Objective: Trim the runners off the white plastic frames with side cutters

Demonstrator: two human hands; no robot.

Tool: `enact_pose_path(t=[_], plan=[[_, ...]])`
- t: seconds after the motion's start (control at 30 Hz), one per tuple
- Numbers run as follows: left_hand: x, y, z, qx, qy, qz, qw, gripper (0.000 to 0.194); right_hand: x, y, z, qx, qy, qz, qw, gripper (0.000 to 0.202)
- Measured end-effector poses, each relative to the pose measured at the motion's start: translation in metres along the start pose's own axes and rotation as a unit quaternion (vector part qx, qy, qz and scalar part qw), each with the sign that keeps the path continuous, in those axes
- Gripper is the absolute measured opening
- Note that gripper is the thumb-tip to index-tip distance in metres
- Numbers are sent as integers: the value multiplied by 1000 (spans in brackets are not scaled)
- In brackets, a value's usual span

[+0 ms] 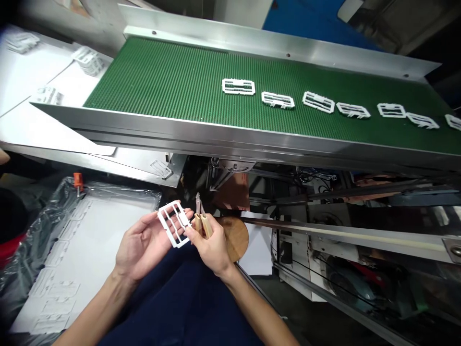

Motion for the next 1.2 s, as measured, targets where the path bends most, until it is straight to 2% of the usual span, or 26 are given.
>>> enact_pose_path(t=[0.1,0.2,0.37,0.6,0.77,0.9,1.07,1.2], plan=[[3,2,-6,8,52,7,999,35,2,1,0,6,-22,-21,1000,19],[11,2,-23,5,172,-16,985,29,5,2,2,10,-42,-24,999,18],[18,6,-52,19,364,-60,929,20,8,4,3,9,-86,-17,996,16],[15,22,-72,97,490,-33,866,20,8,9,0,-5,-123,-1,992,15],[13,25,-77,115,543,-9,831,18,7,11,2,-6,-143,0,990,14],[11,25,-74,104,558,11,824,16,7,13,-1,-12,-146,7,989,14],[3,26,-71,32,577,60,814,16,-2,17,-26,-54,-41,80,994,19],[5,14,-58,61,567,101,815,17,-12,13,-43,-69,-19,133,989,24]])
Point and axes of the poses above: each hand's wrist, its own y-axis towards the middle knuckle, its own x-axis out of the back of the hand, z = x × y, the point moved 6 cm from there along y, towards the middle knuckle, and after that the axes turned 8 degrees about z, right-handed, at the moved point
